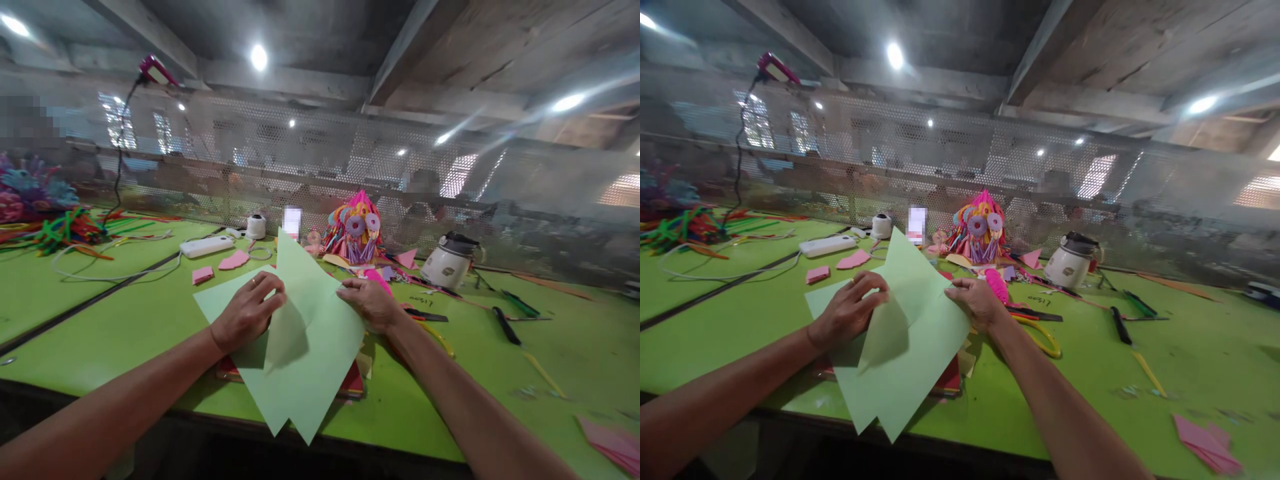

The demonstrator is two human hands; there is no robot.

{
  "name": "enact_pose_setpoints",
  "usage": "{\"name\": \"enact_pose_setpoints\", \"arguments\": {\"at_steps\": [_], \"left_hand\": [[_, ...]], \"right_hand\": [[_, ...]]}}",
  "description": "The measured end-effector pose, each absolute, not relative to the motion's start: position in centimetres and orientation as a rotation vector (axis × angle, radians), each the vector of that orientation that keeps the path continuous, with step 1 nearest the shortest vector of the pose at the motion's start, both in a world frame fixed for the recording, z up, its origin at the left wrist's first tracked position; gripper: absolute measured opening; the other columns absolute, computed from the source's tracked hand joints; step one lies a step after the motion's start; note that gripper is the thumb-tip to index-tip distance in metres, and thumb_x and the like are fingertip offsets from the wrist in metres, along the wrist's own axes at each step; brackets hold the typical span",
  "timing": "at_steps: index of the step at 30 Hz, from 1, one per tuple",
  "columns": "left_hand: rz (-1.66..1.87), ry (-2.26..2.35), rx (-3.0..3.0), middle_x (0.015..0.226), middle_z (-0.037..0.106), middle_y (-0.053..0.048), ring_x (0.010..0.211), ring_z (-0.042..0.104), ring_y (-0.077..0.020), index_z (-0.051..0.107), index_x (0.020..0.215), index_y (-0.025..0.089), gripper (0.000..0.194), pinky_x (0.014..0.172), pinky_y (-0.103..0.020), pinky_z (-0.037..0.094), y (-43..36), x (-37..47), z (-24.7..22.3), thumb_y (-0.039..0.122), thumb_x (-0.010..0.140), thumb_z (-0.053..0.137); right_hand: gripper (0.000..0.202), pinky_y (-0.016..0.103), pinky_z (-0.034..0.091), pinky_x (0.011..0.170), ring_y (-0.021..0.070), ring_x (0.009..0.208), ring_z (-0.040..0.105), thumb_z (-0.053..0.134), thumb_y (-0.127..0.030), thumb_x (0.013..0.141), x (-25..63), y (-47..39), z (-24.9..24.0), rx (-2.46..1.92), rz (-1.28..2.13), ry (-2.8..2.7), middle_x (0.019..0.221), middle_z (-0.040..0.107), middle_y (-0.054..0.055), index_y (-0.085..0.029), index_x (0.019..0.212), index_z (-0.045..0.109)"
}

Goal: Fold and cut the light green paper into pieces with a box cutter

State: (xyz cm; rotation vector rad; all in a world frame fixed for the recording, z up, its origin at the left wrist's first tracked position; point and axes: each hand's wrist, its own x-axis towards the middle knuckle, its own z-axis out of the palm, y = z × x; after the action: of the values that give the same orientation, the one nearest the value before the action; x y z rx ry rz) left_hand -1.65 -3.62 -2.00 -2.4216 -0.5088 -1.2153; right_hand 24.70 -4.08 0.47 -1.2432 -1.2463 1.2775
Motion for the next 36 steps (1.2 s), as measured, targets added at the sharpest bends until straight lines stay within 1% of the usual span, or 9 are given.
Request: {"name": "enact_pose_setpoints", "arguments": {"at_steps": [4,10,13,17,21,25,28,32,36], "left_hand": [[-1.108,-0.532,-2.445,0.099,0.053,-0.01,0.097,0.047,-0.0224,0.057,0.087,0.015,0.02,0.083,-0.037,0.046,-3.9,-1.3,-2.1,0.0,0.082,0.044],[-0.99,-0.601,-2.593,0.108,0.053,-0.011,0.103,0.046,-0.0252,0.06,0.095,0.015,0.035,0.089,-0.041,0.045,-4.0,-0.8,-2.4,-0.005,0.07,0.047],[-1.033,-0.673,-2.65,0.107,0.053,-0.011,0.101,0.047,-0.0252,0.059,0.1,0.015,0.041,0.086,-0.041,0.046,-3.9,-0.6,-2.5,-0.004,0.065,0.049],[-1.234,-0.765,-2.556,0.104,0.053,-0.011,0.097,0.05,-0.0232,0.054,0.104,0.015,0.035,0.084,-0.04,0.048,-3.5,-0.9,-2.2,0.0,0.073,0.049],[-1.54,-0.862,-2.283,0.109,0.051,-0.013,0.105,0.048,-0.0252,0.046,0.11,0.017,0.037,0.09,-0.044,0.045,-3.4,-2.2,-0.8,0.004,0.075,0.051],[-1.527,-0.7,-2.284,0.128,0.043,-0.015,0.122,0.039,-0.0307,0.037,0.127,0.019,0.067,0.101,-0.051,0.035,-4.0,-3.1,0.1,0.002,0.064,0.053],[-1.229,-0.573,-2.71,0.121,0.053,-0.012,0.114,0.048,-0.0286,0.033,0.133,0.02,0.081,0.098,-0.047,0.039,-4.0,-2.9,-0.5,0.001,0.056,0.05],[-1.09,-0.723,-3.196,0.112,0.061,-0.007,0.097,0.058,-0.0249,0.036,0.132,0.021,0.078,0.087,-0.038,0.046,-3.6,-2.9,-1.3,0.009,0.056,0.052],[-0.903,-0.876,-3.52,0.104,0.063,-0.004,0.09,0.059,-0.0225,0.052,0.114,0.018,0.057,0.076,-0.03,0.049,-3.7,-3.2,-1.1,0.014,0.058,0.059]], "right_hand": [[0.031,0.022,0.043,0.045,0.009,0.045,0.052,0.081,-0.032,0.051,25.3,-4.4,1.7,-1.218,1.181,-1.27,0.056,0.06,-0.004,-0.015,0.067,0.059],[0.024,0.023,0.041,0.049,0.0103,0.05,0.052,0.069,-0.036,0.064,25.4,-5.3,5.5,-1.324,0.846,-1.619,0.061,0.061,-0.002,-0.015,0.073,0.061],[0.021,0.025,0.042,0.057,0.0125,0.06,0.054,0.063,-0.033,0.069,24.7,-5.2,10.0,-1.329,0.442,-1.98,0.069,0.063,0.002,-0.013,0.072,0.064],[0.011,0.025,0.04,0.059,0.011,0.061,0.052,0.057,-0.019,0.074,21.4,-5.3,16.4,-1.245,-0.193,-2.357,0.07,0.063,0.003,-0.011,0.075,0.065],[0.015,0.023,0.032,0.052,0.0083,0.054,0.047,0.053,-0.003,0.073,16.3,-6.8,16.3,-1.216,-0.59,-2.789,0.066,0.062,0.004,-0.011,0.076,0.066],[0.021,0.025,0.033,0.055,0.0109,0.06,0.052,0.052,0.003,0.072,13.2,-8.6,11.3,-0.919,-0.54,-3.181,0.072,0.067,0.007,-0.011,0.075,0.068],[0.019,0.026,0.032,0.055,0.0127,0.063,0.054,0.053,0.0,0.076,13.0,-8.6,8.7,-0.871,-0.5,-3.232,0.075,0.069,0.008,-0.012,0.077,0.069],[0.016,0.026,0.025,0.049,0.0124,0.059,0.053,0.055,-0.005,0.076,13.9,-7.6,7.3,-0.911,-0.462,-3.201,0.074,0.069,0.007,-0.014,0.078,0.067],[0.011,0.024,0.026,0.049,0.0122,0.058,0.053,0.058,-0.01,0.077,14.8,-7.1,6.4,-1.077,-0.169,-3.117,0.072,0.068,0.006,-0.015,0.078,0.067]]}}
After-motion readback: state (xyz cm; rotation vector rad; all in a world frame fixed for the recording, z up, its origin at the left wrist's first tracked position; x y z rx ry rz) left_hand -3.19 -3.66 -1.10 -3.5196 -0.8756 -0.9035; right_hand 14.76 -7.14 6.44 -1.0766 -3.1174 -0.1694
